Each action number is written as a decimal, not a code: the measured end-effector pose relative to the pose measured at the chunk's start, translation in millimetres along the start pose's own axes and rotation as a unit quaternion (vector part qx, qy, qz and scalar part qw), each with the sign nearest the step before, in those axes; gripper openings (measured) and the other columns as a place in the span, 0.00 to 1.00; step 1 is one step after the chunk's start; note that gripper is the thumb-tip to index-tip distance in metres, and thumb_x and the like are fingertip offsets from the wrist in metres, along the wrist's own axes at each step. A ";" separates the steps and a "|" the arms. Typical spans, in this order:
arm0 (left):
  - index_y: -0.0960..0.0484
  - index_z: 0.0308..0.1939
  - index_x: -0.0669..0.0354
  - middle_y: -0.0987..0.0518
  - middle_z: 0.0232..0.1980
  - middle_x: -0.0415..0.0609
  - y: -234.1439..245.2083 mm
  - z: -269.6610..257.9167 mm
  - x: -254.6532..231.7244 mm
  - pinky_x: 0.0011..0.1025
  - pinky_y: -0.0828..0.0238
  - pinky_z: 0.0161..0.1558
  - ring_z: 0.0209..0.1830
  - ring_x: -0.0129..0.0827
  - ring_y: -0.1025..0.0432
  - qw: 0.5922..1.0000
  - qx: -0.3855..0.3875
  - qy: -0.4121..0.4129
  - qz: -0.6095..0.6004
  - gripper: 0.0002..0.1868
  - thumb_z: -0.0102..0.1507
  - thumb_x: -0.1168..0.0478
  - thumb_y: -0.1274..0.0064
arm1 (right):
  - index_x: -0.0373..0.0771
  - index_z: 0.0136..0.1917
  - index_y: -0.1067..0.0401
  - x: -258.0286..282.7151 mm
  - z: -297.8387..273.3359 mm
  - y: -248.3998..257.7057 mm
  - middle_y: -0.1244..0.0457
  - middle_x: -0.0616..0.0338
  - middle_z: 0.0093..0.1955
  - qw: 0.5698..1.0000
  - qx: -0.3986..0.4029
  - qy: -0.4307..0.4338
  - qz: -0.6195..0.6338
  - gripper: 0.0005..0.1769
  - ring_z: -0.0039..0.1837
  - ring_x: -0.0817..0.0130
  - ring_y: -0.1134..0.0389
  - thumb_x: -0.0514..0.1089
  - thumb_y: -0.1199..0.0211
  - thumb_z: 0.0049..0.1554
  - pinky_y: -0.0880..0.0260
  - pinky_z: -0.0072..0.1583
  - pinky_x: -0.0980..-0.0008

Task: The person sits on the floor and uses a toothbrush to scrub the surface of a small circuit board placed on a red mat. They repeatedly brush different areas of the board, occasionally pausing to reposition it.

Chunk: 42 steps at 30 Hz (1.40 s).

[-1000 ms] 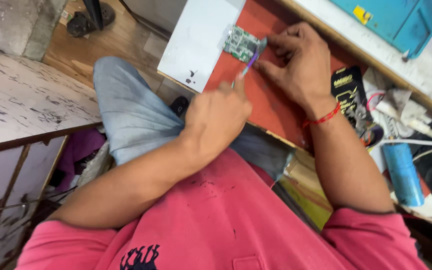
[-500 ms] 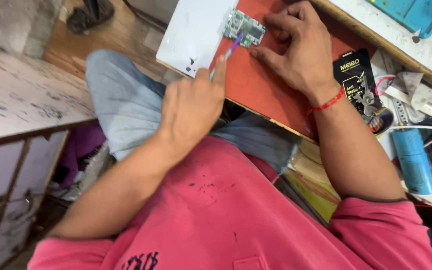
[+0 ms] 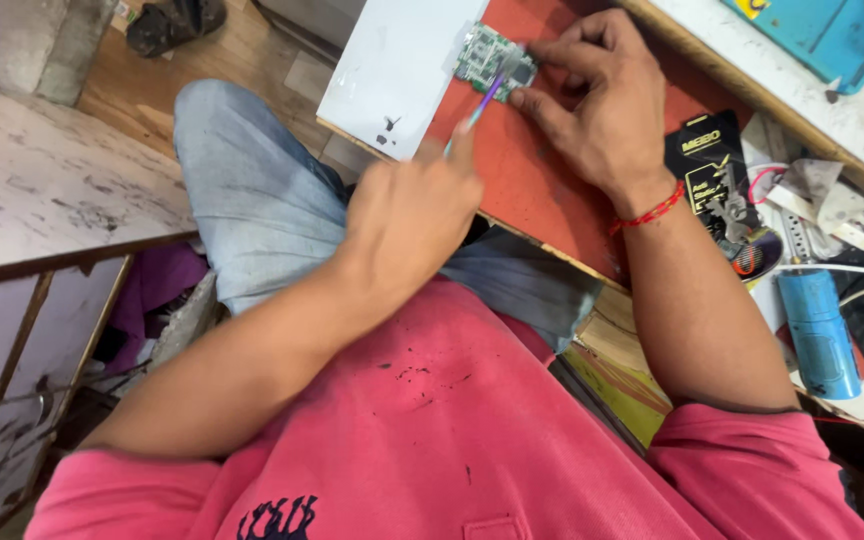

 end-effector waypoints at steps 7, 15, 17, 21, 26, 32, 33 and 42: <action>0.19 0.62 0.64 0.21 0.27 0.44 2.2 -0.9 2.8 0.29 0.29 0.20 0.19 0.31 0.24 1.000 -0.025 0.017 0.000 0.24 0.62 0.62 0.49 | 0.36 0.58 0.19 -2.8 -3.4 -1.6 0.37 0.56 0.49 1.000 0.019 0.001 -0.003 0.17 0.44 0.68 0.33 0.42 0.20 0.58 0.32 0.47 0.67; 0.19 0.62 0.59 0.21 0.28 0.44 5.4 10.1 12.0 0.30 0.30 0.19 0.18 0.32 0.24 0.999 -0.037 0.019 0.012 0.23 0.63 0.62 0.49 | 0.36 0.59 0.19 -10.3 -4.7 -0.2 0.38 0.55 0.45 1.000 0.028 -0.008 0.004 0.17 0.42 0.66 0.34 0.40 0.21 0.58 0.33 0.46 0.67; 0.19 0.62 0.61 0.21 0.28 0.46 6.8 8.6 9.5 0.31 0.30 0.19 0.18 0.33 0.24 1.000 -0.021 0.009 0.010 0.23 0.63 0.63 0.49 | 0.36 0.59 0.19 -5.6 -6.1 -0.3 0.37 0.56 0.46 0.999 0.023 0.019 -0.016 0.17 0.44 0.66 0.33 0.40 0.21 0.58 0.32 0.47 0.67; 0.20 0.63 0.61 0.20 0.31 0.49 15.3 -5.0 28.4 0.35 0.30 0.17 0.16 0.37 0.25 0.999 -0.002 0.007 -0.051 0.27 0.59 0.64 0.49 | 0.37 0.57 0.19 -9.3 -4.2 -1.0 0.37 0.58 0.43 0.998 0.018 0.038 -0.056 0.15 0.45 0.66 0.33 0.43 0.21 0.58 0.31 0.48 0.67; 0.21 0.65 0.64 0.22 0.31 0.51 8.8 -6.5 21.7 0.37 0.28 0.20 0.18 0.39 0.25 0.996 0.011 -0.008 -0.083 0.26 0.61 0.65 0.49 | 0.39 0.54 0.20 0.6 2.1 4.0 0.36 0.59 0.45 0.994 0.013 0.063 -0.091 0.17 0.44 0.63 0.32 0.46 0.22 0.53 0.31 0.45 0.63; 0.20 0.65 0.62 0.22 0.33 0.50 2.5 -2.0 37.9 0.38 0.30 0.20 0.18 0.42 0.26 0.994 -0.012 0.031 -0.108 0.27 0.60 0.66 0.48 | 0.38 0.56 0.21 20.5 9.8 -4.1 0.37 0.59 0.45 0.986 -0.037 0.111 -0.117 0.23 0.45 0.60 0.33 0.50 0.21 0.50 0.34 0.44 0.61; 0.20 0.65 0.62 0.22 0.34 0.50 -0.2 -2.2 37.5 0.37 0.29 0.21 0.19 0.42 0.26 0.993 -0.013 0.042 -0.107 0.26 0.61 0.66 0.47 | 0.38 0.55 0.21 18.2 7.0 -5.1 0.37 0.60 0.46 0.987 -0.039 0.099 -0.116 0.21 0.46 0.61 0.33 0.48 0.21 0.51 0.34 0.44 0.63; 0.20 0.64 0.62 0.24 0.30 0.51 16.2 -24.2 19.7 0.40 0.31 0.18 0.14 0.41 0.28 0.992 0.031 0.019 -0.122 0.27 0.59 0.67 0.47 | 0.41 0.52 0.22 6.0 3.8 -5.8 0.38 0.61 0.44 0.996 0.029 -0.037 -0.080 0.24 0.45 0.62 0.33 0.52 0.19 0.46 0.34 0.44 0.60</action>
Point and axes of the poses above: each hand's wrist, its own z-axis towards the middle knuckle, its own y-axis out of the back of the hand, x = y × z, the point moved 1 cm from there along z, towards the middle knuckle
